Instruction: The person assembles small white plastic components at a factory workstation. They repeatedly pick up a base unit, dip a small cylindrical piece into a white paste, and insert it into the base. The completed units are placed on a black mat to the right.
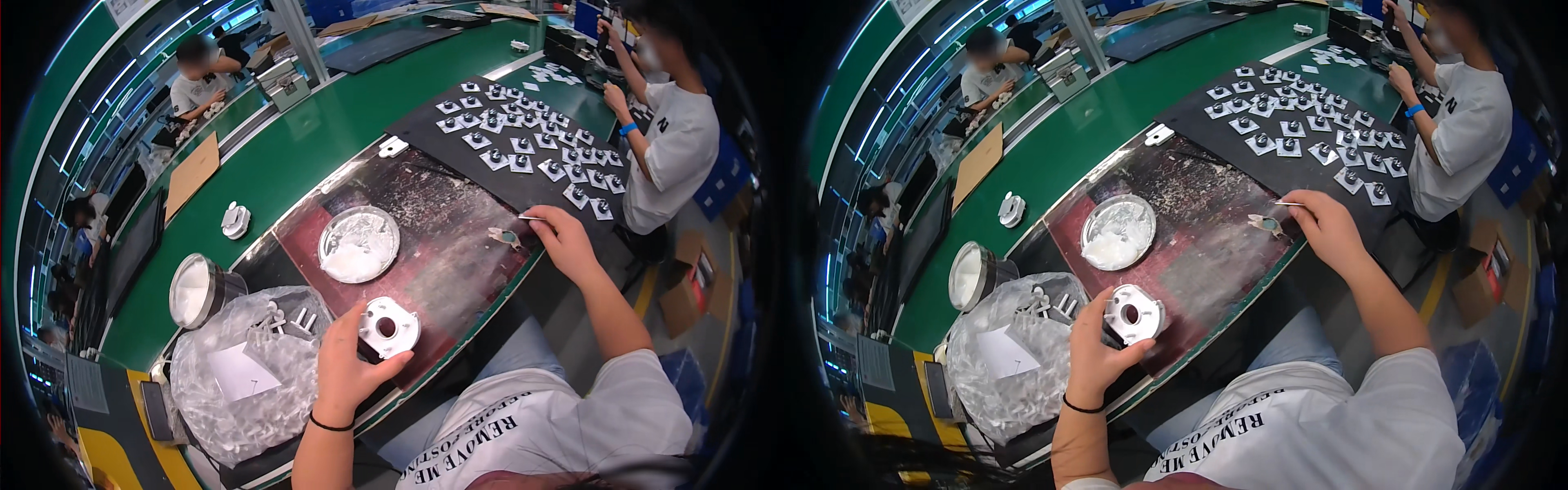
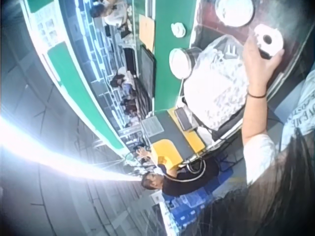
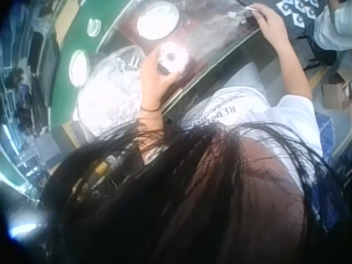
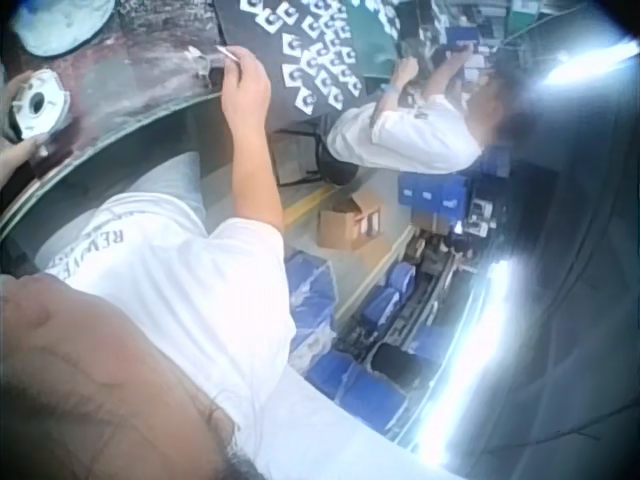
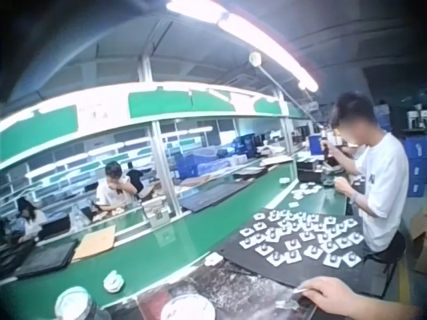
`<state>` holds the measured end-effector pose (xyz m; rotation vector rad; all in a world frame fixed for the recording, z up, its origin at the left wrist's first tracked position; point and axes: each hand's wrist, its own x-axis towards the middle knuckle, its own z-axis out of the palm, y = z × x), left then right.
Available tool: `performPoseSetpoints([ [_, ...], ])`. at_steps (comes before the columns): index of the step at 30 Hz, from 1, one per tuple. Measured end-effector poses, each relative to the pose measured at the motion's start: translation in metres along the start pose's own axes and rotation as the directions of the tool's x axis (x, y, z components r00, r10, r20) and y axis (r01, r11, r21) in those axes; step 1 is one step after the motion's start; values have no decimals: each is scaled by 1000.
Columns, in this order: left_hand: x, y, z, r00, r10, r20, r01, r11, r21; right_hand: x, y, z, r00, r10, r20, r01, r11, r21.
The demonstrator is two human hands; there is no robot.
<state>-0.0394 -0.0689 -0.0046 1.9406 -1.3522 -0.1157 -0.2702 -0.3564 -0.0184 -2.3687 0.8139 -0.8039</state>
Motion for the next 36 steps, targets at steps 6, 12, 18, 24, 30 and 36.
performPoseSetpoints([
  [6,0,-3,-2,997,-70,21,69,996,50,4,-89,37,882,-105,459,-282,664,692],
  [12,6,-1,-3,998,-60,36,55,992,118,21,-134,90,692,-314,650,-384,603,700],
  [18,3,-7,-3,999,37,-1,-37,996,78,39,-138,114,602,-359,713,-321,709,628],
  [24,4,-7,-3,997,69,-15,-68,994,82,41,-138,116,558,-342,756,-319,753,575],
  [30,4,-10,0,996,74,-54,-68,993,100,34,-147,110,637,-275,720,-310,764,566],
  [36,2,-10,2,993,93,-68,-85,989,119,27,-148,112,676,-256,690,-275,782,560],
])
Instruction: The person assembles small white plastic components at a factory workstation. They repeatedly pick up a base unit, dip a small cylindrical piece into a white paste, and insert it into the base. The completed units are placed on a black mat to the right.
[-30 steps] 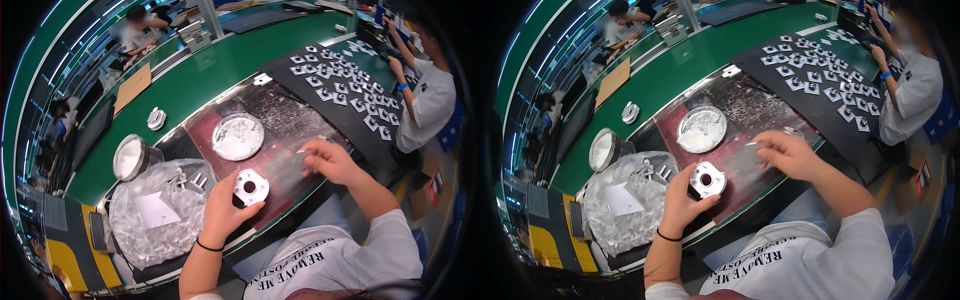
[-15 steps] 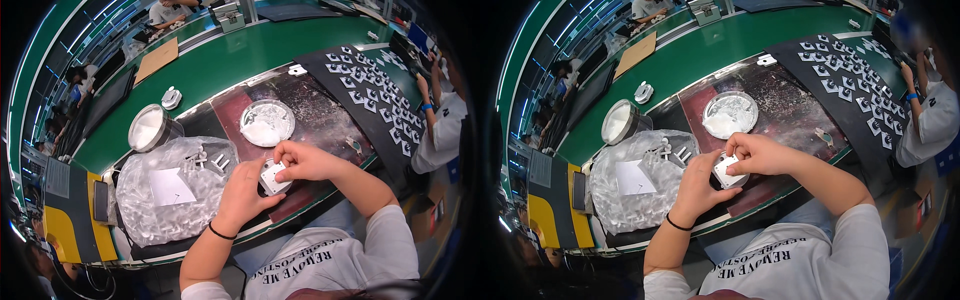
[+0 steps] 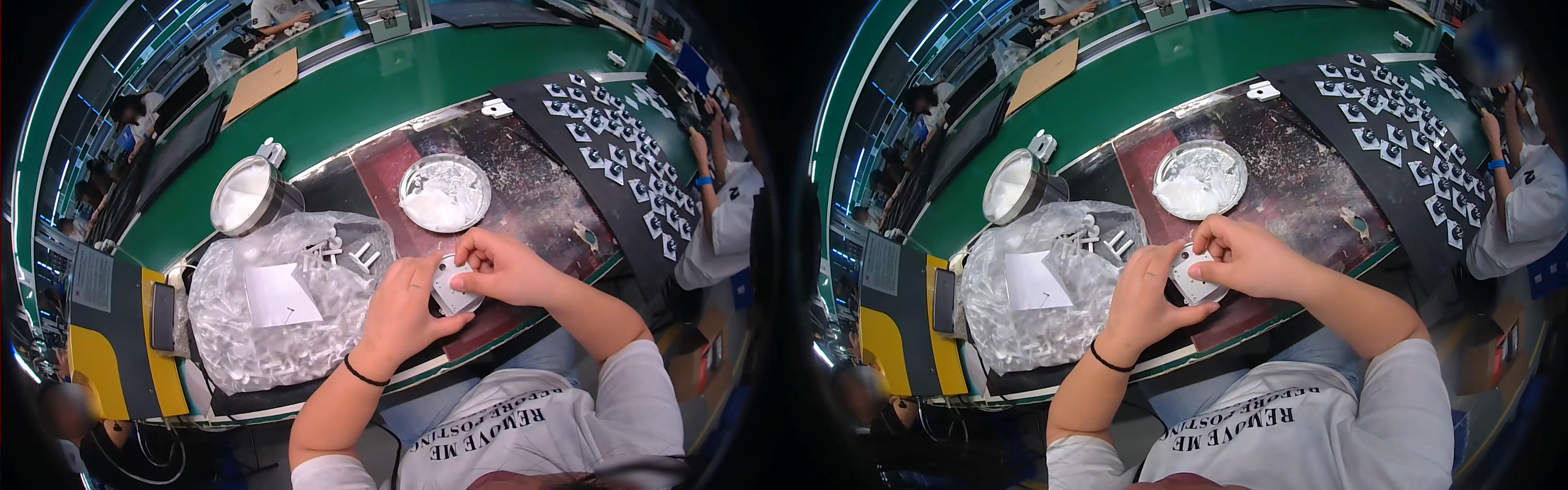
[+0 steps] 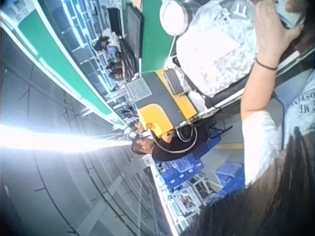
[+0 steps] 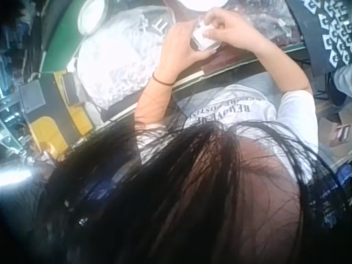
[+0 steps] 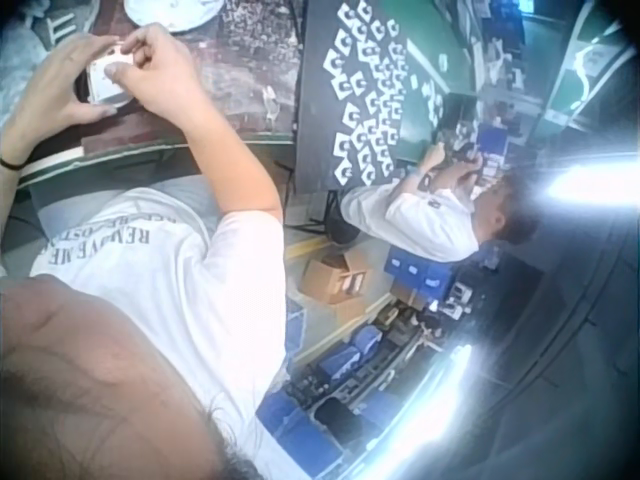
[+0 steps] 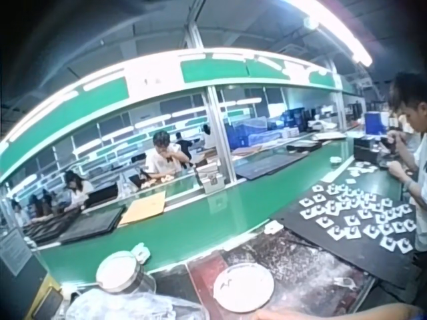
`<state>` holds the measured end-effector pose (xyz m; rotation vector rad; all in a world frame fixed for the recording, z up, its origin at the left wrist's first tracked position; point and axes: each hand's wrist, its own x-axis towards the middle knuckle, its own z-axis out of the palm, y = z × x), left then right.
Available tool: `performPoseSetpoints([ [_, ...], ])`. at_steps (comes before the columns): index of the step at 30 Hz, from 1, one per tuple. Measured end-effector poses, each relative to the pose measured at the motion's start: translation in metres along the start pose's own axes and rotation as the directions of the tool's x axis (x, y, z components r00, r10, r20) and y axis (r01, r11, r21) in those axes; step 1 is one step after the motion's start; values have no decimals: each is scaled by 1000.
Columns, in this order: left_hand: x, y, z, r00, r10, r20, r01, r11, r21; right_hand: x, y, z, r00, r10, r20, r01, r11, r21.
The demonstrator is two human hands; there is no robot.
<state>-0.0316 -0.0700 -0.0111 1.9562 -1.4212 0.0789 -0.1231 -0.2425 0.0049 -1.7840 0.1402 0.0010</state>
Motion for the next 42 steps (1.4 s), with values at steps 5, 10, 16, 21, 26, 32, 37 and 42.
performPoseSetpoints([
  [5,-1,1,1,999,42,-33,-41,999,7,-6,-9,2,999,-28,-45,24,996,-91],
  [10,-1,-1,1,994,84,-66,-84,996,6,-9,-12,2,997,-45,-59,36,988,-153],
  [16,-2,2,2,992,103,-78,-101,995,21,-14,-6,3,997,-21,-79,10,991,-133],
  [21,-2,2,3,992,92,-83,-92,996,2,-20,-2,9,986,-55,-156,36,992,-120],
  [26,0,7,-3,994,89,-68,-89,996,6,-23,-5,8,979,-82,-185,58,990,-130],
  [32,-2,4,0,994,81,-68,-83,996,-28,-24,-8,6,983,-84,-162,59,987,-151],
  [37,-1,4,1,994,90,-69,-92,995,-32,-25,-9,5,985,-91,-150,65,983,-170],
  [42,-2,2,0,991,100,-84,-104,994,-41,-25,-9,7,981,-128,-145,92,969,-230],
])
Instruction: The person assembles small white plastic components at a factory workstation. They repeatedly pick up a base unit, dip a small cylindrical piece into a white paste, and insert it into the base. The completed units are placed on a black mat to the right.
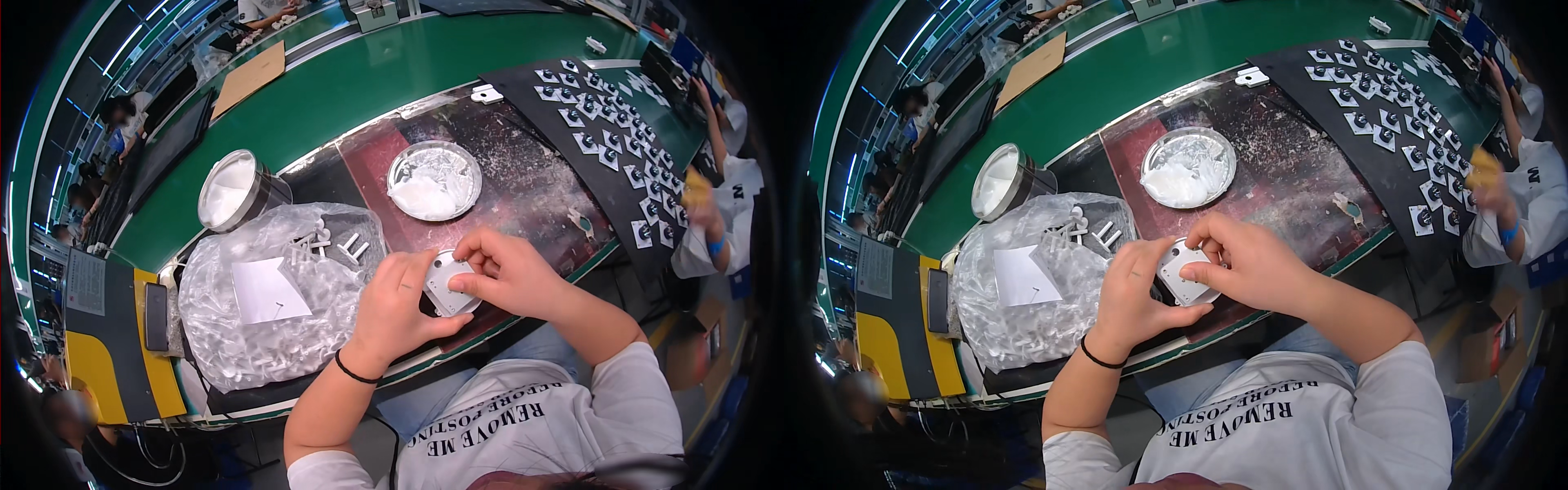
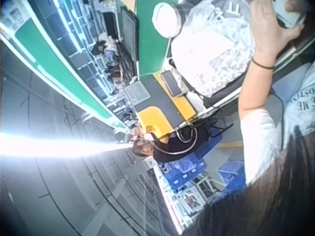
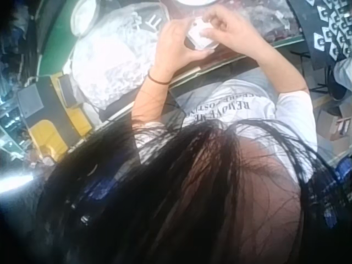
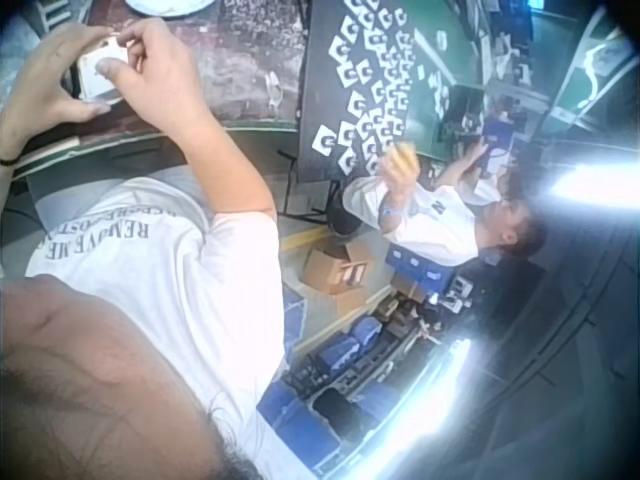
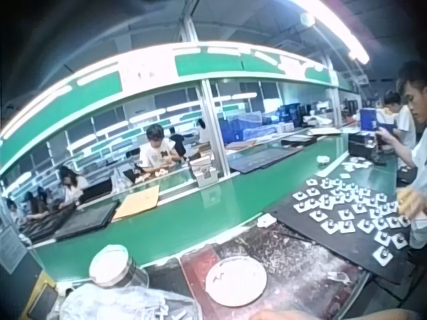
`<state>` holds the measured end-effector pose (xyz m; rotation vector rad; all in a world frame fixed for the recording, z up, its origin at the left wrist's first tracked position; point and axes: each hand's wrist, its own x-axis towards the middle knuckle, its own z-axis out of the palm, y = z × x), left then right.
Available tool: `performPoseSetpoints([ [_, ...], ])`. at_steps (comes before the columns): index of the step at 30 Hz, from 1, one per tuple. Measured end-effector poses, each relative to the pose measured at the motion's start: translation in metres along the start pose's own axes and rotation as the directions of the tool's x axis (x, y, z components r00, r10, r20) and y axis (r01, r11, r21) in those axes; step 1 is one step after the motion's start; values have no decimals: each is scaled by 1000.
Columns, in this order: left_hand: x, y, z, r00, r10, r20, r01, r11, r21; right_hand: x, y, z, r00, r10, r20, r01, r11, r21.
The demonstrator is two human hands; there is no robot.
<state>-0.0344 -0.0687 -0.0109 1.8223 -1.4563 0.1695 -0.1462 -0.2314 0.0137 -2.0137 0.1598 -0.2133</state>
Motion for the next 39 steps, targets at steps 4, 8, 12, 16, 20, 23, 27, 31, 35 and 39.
performPoseSetpoints([
  [4,0,1,-1,1000,-7,7,6,1000,17,1,-2,1,999,-26,-20,25,998,-49],
  [8,2,6,-3,998,-37,47,36,999,15,-1,1,3,996,-70,-49,67,997,-46],
  [12,-2,5,4,991,-79,103,84,995,-48,-7,6,2,1000,13,-18,-13,999,-29],
  [16,-4,4,12,970,-125,206,139,989,-56,-15,18,6,998,59,-38,-60,998,-5],
  [20,0,5,10,957,-140,256,151,988,-24,-14,16,7,992,120,-27,-120,993,12],
  [23,1,6,9,954,-141,266,149,989,-9,-14,16,5,993,116,-13,-116,993,-13],
  [27,1,6,7,947,-151,283,157,988,0,-14,17,5,995,101,3,-100,994,-50],
  [31,2,5,0,962,-135,236,136,991,12,-16,19,4,993,83,-88,-86,996,-24],
  [35,3,-9,-24,984,-176,10,174,977,126,-24,18,-11,975,87,-204,-49,982,182],
  [39,-5,-36,-41,912,-408,-41,382,810,445,-23,23,-22,961,61,-269,12,966,260],
])
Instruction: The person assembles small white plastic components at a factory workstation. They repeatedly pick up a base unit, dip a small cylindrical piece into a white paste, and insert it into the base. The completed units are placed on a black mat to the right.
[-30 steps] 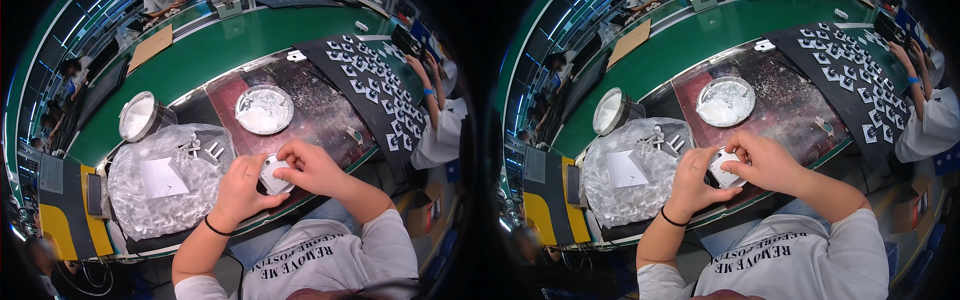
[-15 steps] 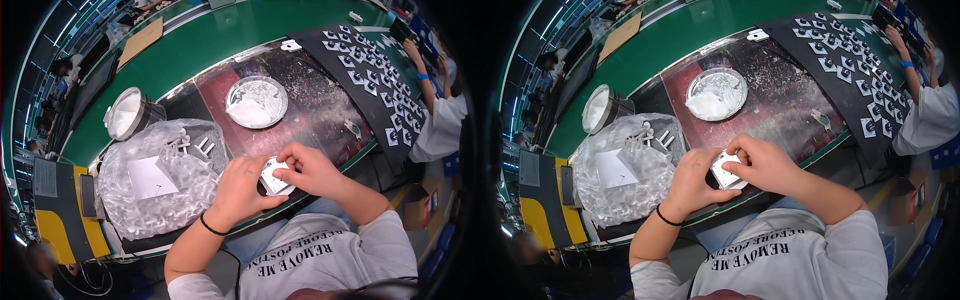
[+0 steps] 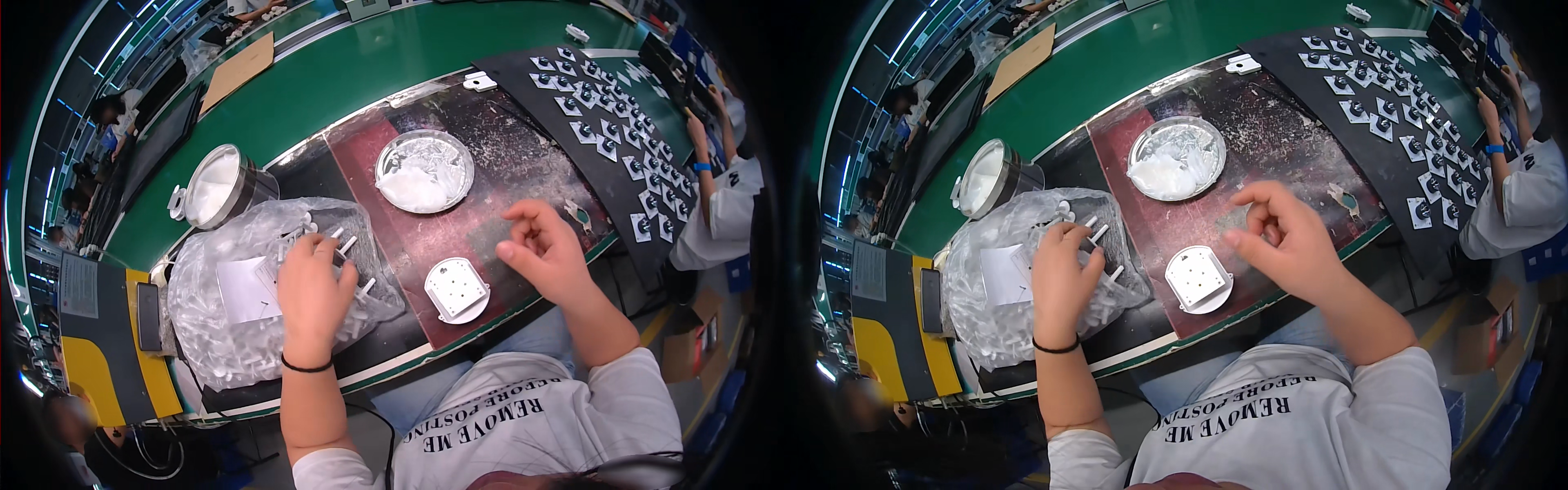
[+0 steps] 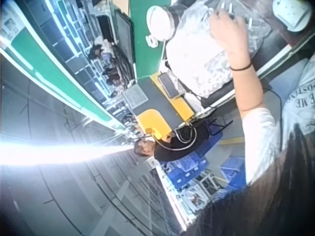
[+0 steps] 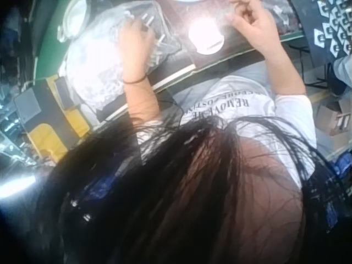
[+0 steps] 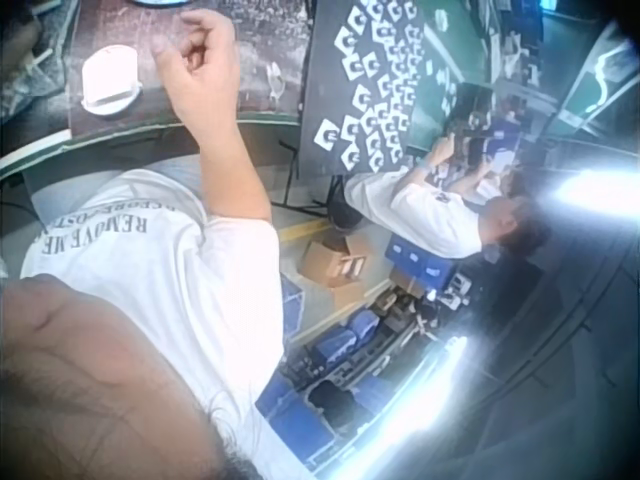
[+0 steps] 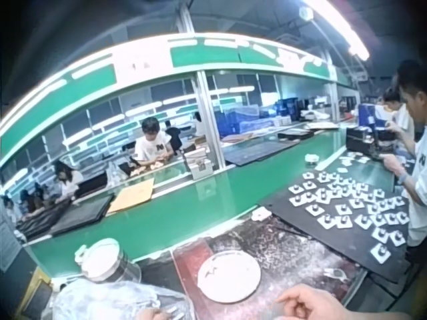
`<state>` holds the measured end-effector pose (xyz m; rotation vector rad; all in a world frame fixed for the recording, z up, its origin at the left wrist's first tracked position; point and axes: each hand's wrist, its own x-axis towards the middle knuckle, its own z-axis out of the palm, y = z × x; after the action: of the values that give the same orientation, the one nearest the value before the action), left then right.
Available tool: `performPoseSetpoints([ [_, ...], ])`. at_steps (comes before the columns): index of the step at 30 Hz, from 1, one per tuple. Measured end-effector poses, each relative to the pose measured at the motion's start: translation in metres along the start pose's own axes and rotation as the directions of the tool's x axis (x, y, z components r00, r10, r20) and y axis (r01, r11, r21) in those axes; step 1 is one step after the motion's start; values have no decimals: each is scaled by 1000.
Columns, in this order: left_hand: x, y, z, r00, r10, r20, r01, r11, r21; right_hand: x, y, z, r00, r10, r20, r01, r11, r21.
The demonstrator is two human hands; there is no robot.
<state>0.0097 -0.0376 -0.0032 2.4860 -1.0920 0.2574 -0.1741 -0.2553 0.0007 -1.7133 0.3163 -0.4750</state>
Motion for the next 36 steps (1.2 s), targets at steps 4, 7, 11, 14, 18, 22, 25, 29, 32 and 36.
performPoseSetpoints([
  [4,1,-1,5,992,-77,99,80,996,-26,6,-4,-4,999,-42,-10,42,999,3],
  [7,0,-2,9,1000,19,-20,-19,999,-45,11,-10,-5,991,-131,6,132,990,-51],
  [11,4,5,0,982,109,-157,-114,993,-25,28,-20,0,941,-307,142,334,909,-248],
  [14,6,8,-3,976,160,-146,-193,950,-248,53,-23,14,811,-475,340,580,725,-371],
  [18,5,18,-10,951,297,-82,-278,712,-645,84,-23,38,547,-622,560,834,460,-303],
  [22,2,14,-14,963,268,11,-145,554,-820,96,-23,42,488,-568,663,830,536,-151],
  [25,0,13,-13,976,216,26,-83,481,-873,101,-25,48,445,-664,601,846,532,-39],
  [29,-1,16,-5,991,129,35,-38,529,-848,106,-20,47,476,-686,550,845,531,-69],
  [32,2,19,-4,994,112,-4,-72,618,-783,117,-10,29,581,-659,478,806,550,-220],
  [36,2,20,-6,987,158,-18,-122,682,-722,143,7,-4,760,-588,278,644,622,-445],
])
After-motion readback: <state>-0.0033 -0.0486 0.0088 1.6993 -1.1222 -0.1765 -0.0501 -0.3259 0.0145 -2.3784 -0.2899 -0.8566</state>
